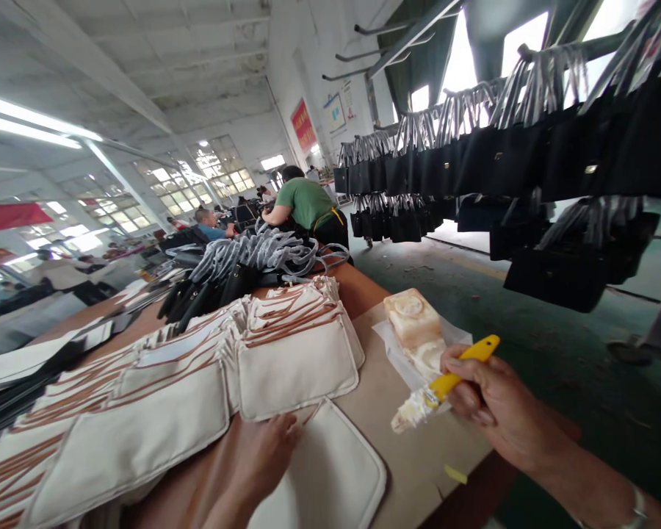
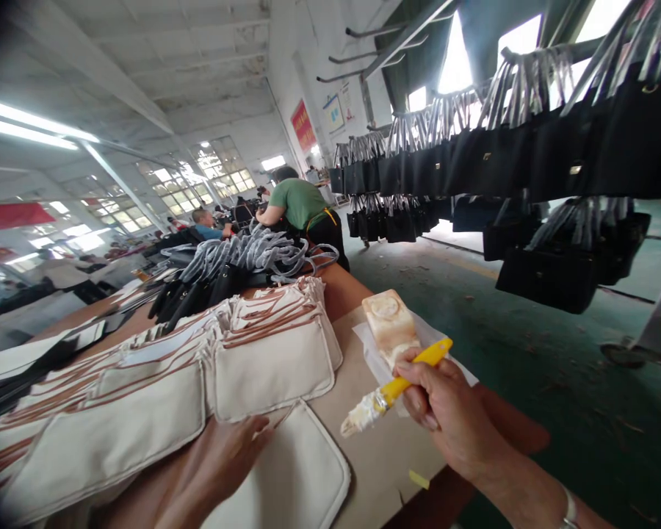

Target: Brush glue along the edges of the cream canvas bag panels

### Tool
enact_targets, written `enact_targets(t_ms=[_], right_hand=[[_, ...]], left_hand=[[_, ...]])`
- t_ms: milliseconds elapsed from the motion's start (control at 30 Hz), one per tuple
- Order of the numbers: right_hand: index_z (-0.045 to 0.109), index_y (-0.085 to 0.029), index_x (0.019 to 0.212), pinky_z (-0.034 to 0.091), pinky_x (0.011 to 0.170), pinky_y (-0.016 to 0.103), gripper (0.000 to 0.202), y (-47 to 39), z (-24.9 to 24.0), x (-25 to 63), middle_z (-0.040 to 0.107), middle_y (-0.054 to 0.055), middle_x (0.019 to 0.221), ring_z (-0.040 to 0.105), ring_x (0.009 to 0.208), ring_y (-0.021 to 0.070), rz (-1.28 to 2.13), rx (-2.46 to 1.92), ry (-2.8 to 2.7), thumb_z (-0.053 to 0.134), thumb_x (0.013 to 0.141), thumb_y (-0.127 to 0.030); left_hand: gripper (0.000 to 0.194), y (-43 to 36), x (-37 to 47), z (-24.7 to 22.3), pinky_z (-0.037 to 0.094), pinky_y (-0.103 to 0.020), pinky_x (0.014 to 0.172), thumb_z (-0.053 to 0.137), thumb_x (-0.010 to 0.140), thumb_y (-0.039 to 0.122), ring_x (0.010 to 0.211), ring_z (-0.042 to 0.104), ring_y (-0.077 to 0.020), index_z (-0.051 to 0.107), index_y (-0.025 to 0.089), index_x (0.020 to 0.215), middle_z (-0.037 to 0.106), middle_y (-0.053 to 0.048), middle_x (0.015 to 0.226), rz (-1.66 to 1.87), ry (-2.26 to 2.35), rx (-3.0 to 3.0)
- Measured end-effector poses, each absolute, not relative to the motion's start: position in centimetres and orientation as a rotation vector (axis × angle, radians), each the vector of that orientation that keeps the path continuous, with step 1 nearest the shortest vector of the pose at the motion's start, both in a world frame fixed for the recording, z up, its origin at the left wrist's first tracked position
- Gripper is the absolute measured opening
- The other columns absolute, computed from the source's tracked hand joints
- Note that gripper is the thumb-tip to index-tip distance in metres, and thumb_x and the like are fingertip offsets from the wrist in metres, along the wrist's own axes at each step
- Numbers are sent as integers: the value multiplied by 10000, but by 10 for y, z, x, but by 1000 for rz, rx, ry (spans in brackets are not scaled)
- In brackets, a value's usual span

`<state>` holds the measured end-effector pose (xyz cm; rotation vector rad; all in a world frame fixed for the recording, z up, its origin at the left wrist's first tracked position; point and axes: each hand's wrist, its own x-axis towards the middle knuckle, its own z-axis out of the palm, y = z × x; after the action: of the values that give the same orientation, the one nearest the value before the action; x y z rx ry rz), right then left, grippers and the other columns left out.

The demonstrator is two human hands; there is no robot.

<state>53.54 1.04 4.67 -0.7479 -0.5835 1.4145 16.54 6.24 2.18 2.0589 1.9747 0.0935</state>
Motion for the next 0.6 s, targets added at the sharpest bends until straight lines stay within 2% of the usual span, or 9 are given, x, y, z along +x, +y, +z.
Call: enact_targets(t_ms=[100, 167, 267, 333, 467, 600], right_hand=[[559, -175, 768, 122, 394, 216, 191, 8, 40, 525, 350, -101, 404, 197, 369, 52, 1442, -777, -628, 673, 859, -298], [560, -170, 774, 104, 397, 219, 201, 8, 35, 520, 349, -101, 412, 188, 377, 52, 1430, -814, -646, 672, 856, -316], [549, -173, 788, 87, 404, 227, 205, 15, 29, 512, 325, -110, 410, 172, 383, 56, 1398, -864, -663, 675, 845, -325], [542, -176, 792, 90, 408, 233, 202, 23, 24, 505, 302, -116, 413, 165, 393, 62, 1369, -878, -703, 664, 851, -325], [548, -172, 792, 151, 423, 237, 208, 38, 17, 491, 322, -103, 450, 225, 430, 82, 1278, -896, -834, 633, 871, -345], [550, -178, 795, 213, 449, 243, 194, 40, 18, 480, 340, -95, 479, 268, 457, 97, 1242, -916, -943, 610, 878, -343]], left_hand=[[301, 78, 193, -9, 395, -289, 725, 449, 888, 419, 891, 640, -238, 634, 181, 897, 699, -98, 932, 114, 1998, 2000], [292, 85, 201, -21, 361, -276, 654, 473, 873, 425, 809, 631, -224, 618, 172, 875, 684, -68, 837, 120, 1997, 1946], [270, 88, 203, -30, 281, -259, 570, 583, 790, 415, 648, 565, -177, 578, 176, 664, 579, 3, 615, 114, 1936, 1878], [287, 85, 204, -32, 249, -257, 557, 630, 742, 398, 607, 505, -152, 537, 178, 583, 509, 25, 566, 151, 1880, 1845], [287, 72, 209, -26, 273, -235, 568, 640, 721, 433, 615, 436, -123, 563, 166, 649, 480, 40, 613, 304, 1721, 1744], [377, 55, 217, -12, 293, -221, 559, 672, 684, 513, 605, 409, -108, 593, 146, 716, 485, 36, 634, 434, 1559, 1599]])
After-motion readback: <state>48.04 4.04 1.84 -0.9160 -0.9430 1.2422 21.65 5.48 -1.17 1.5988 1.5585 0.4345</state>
